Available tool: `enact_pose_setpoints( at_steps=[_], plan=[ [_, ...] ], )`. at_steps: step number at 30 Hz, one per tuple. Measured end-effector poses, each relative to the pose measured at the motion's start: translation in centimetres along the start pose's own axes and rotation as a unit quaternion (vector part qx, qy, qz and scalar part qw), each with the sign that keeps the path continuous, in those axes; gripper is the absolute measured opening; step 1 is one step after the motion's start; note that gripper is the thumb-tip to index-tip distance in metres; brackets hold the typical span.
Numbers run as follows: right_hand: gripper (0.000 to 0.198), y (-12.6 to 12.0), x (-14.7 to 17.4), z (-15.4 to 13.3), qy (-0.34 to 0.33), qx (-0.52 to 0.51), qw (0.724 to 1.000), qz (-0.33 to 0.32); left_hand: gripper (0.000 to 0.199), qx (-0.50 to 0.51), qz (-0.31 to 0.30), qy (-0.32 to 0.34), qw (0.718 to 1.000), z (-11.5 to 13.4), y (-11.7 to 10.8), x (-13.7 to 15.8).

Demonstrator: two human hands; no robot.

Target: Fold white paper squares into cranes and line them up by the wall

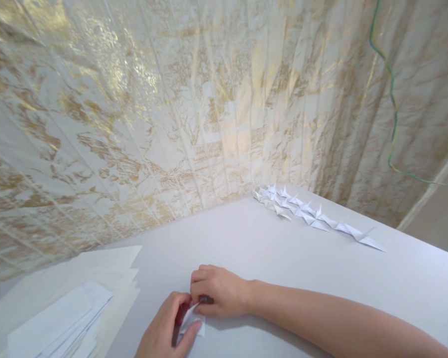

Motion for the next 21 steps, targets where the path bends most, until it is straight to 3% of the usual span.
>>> enact_pose_setpoints(
  at_steps=[6,9,15,17,21],
  plan=[
    [0.006,-1.0,0.0,1.3,0.090,-0.093,0.991,0.018,0.014,-0.103,-0.136,-0.066,0.983,-0.3,0.6,-2.3],
    [0.007,-1.4,0.0,3.0,0.138,-0.170,0.976,-0.020,0.017,-0.122,-0.144,-0.081,0.979,0.1,0.6,-3.1],
    [0.024,-1.8,0.1,4.0,0.107,-0.318,0.927,-0.169,0.022,-0.153,-0.119,-0.091,0.977,-0.1,1.1,-2.8],
    [0.021,-1.8,0.0,4.2,0.114,-0.323,0.926,-0.160,0.020,-0.144,-0.117,-0.081,0.979,-0.2,1.4,-2.6],
    [0.017,-1.5,-0.1,4.0,0.109,-0.256,0.953,-0.124,0.018,-0.151,-0.093,-0.073,0.981,-0.4,1.3,-2.5]
  ],
)
Point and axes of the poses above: each hand's wrist, its own x-axis away from the middle knuckle, its own y-axis out of the palm, z = x × y, the point moved 7 cm from there along -x, towards the middle knuckle, and after that the axes turned 12 degrees about y, right-handed, at the moved point
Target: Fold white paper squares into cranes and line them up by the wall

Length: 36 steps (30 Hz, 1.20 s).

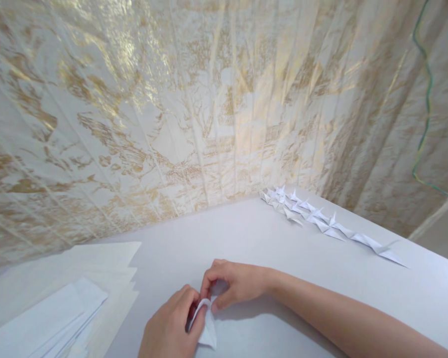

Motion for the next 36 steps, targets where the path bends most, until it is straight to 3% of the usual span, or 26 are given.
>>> enact_pose_setpoints(
  at_steps=[9,12,16,26,30,36],
  plan=[
    [0.012,0.2,-0.1,-0.3,0.022,0.026,0.999,0.020,0.020,0.030,-0.045,-0.012,0.998,-0.3,0.0,-0.3],
    [0.015,0.5,-0.3,-0.2,0.047,0.039,0.996,0.058,0.019,0.031,-0.046,-0.009,0.998,-0.4,0.0,-0.3],
    [0.017,1.0,-0.3,-0.3,0.078,0.054,0.990,0.107,0.021,0.050,-0.033,0.009,0.998,-0.4,-0.2,-0.1],
    [0.014,1.2,-0.3,-0.5,0.077,0.091,0.984,0.136,0.039,0.134,0.045,0.072,0.987,-0.7,-1.0,0.0],
    [0.013,1.4,-0.5,-0.1,0.066,0.100,0.983,0.139,0.040,0.134,0.059,0.052,0.988,-0.8,-0.9,0.2],
    [0.015,1.9,-0.8,0.1,0.060,0.129,0.980,0.141,0.022,0.104,0.083,-0.003,0.991,-0.2,-1.5,0.5]
  ],
)
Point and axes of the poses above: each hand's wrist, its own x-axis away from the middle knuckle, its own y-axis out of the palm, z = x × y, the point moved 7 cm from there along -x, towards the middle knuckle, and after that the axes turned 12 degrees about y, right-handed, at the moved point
